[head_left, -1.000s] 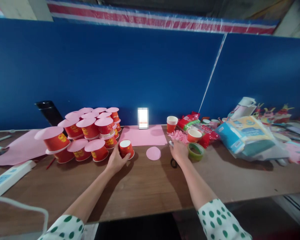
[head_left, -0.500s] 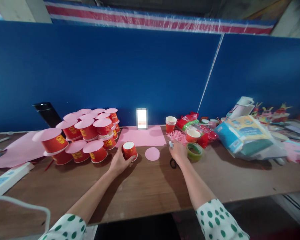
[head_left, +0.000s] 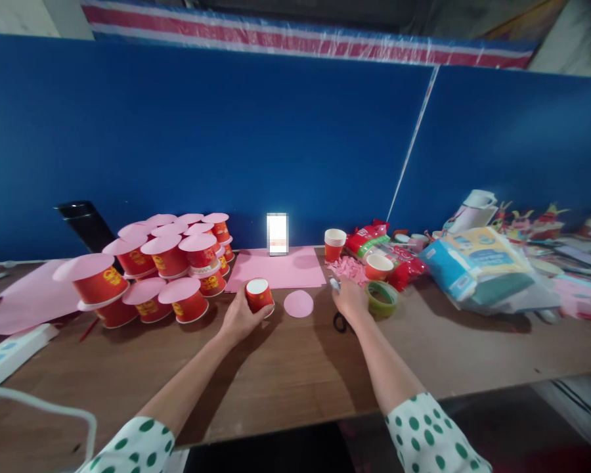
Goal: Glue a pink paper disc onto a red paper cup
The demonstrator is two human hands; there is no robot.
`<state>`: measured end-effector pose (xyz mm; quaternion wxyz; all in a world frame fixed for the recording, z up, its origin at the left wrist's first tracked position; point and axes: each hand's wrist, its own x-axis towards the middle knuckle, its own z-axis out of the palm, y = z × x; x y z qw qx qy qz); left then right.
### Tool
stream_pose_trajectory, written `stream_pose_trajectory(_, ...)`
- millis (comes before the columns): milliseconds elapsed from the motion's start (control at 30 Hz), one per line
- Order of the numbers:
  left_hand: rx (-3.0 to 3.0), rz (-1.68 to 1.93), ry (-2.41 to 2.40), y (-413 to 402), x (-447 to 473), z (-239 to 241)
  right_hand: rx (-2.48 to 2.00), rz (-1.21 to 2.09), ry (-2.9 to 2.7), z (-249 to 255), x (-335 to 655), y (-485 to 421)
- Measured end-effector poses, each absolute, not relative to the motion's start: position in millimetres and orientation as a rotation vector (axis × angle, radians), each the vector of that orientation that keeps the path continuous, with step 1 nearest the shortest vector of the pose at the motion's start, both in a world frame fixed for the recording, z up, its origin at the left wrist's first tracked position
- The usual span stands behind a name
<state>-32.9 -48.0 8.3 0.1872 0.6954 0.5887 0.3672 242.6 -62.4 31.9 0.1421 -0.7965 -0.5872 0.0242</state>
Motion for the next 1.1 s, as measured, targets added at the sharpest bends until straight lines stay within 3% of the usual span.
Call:
stream_pose_trajectory(700, 1.908, 1.124, 1.454, -38.3, -19.5, 0.1, -2.329, 0.157, -1.557, 25.6, 250.9, -50.9)
stream_pose_trajectory(1100, 1.878, 1.11, 1.397, -44.2, -21.7, 5.1, -2.057, 0.193, -1.513, 18.3, 249.6, -48.8)
